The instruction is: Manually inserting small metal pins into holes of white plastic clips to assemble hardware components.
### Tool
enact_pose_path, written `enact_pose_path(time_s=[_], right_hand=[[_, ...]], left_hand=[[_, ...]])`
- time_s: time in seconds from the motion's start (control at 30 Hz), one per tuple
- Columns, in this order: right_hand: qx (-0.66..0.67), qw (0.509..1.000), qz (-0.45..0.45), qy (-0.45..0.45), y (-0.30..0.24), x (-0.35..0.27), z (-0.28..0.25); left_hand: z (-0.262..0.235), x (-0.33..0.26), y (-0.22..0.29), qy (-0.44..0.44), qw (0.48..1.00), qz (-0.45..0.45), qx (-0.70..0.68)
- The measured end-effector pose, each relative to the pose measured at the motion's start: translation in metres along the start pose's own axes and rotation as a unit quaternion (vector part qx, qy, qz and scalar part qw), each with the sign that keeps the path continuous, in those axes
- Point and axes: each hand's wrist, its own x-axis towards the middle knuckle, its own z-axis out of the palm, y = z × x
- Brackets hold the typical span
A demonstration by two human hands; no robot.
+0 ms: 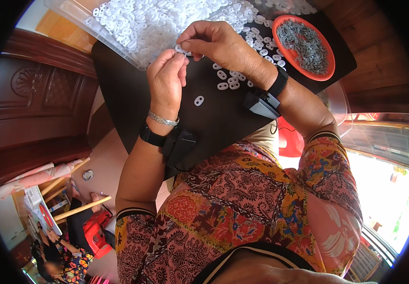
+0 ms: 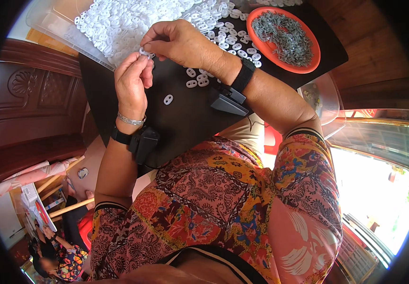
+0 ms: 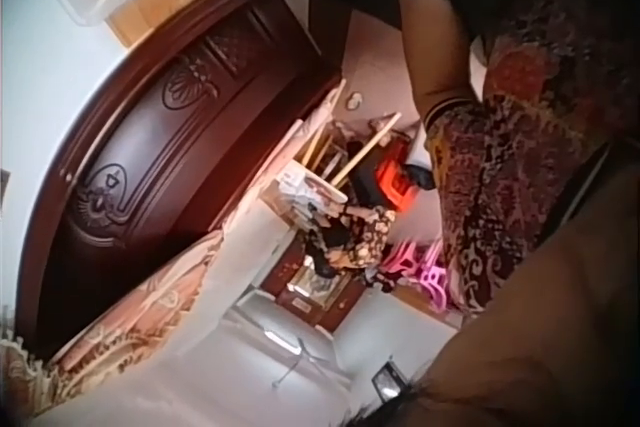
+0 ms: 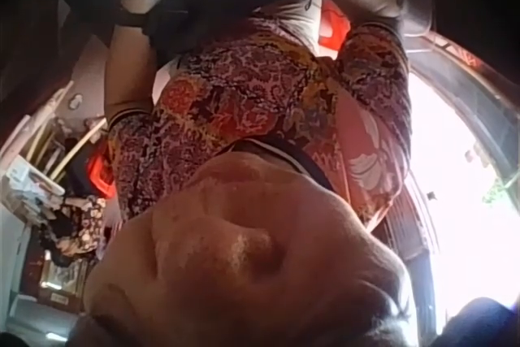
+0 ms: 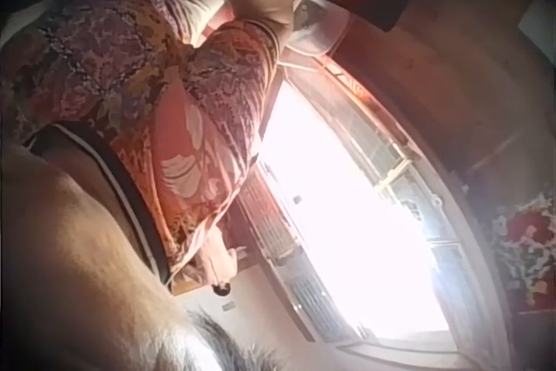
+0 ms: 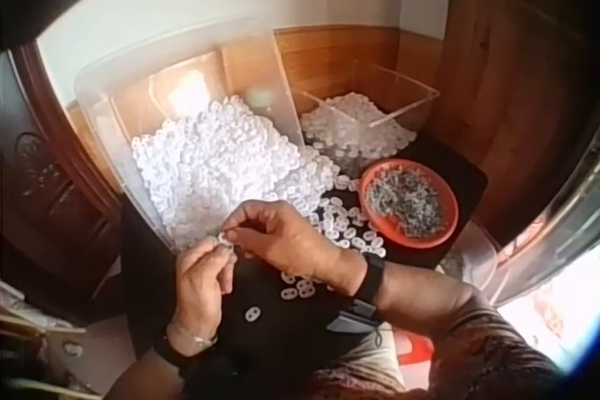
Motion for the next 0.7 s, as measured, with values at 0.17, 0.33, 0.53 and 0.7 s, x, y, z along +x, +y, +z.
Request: enact_pose_path(time_s=[0.17,0.33,0.53,0.7], right_hand=[[-0.061,0.995,-0.072,-0.003,-0.0021,-0.0048,0.0026],[-0.127,0.988,-0.091,0.018,-0.0079,-0.0082,0.0063],[-0.168,0.981,-0.099,0.019,-0.0102,-0.0070,0.0057],[-0.189,0.976,-0.108,0.003,-0.0094,-0.0065,0.0038]], left_hand=[[-0.0035,0.0010,0.0007,-0.014,0.999,-0.007,-0.048],[-0.0038,0.0005,0.0015,-0.008,0.999,-0.013,-0.047],[-0.0047,0.0031,0.0014,0.007,0.998,-0.017,-0.063],[-0.0054,0.0055,0.0021,-0.015,1.000,-0.006,-0.015]])
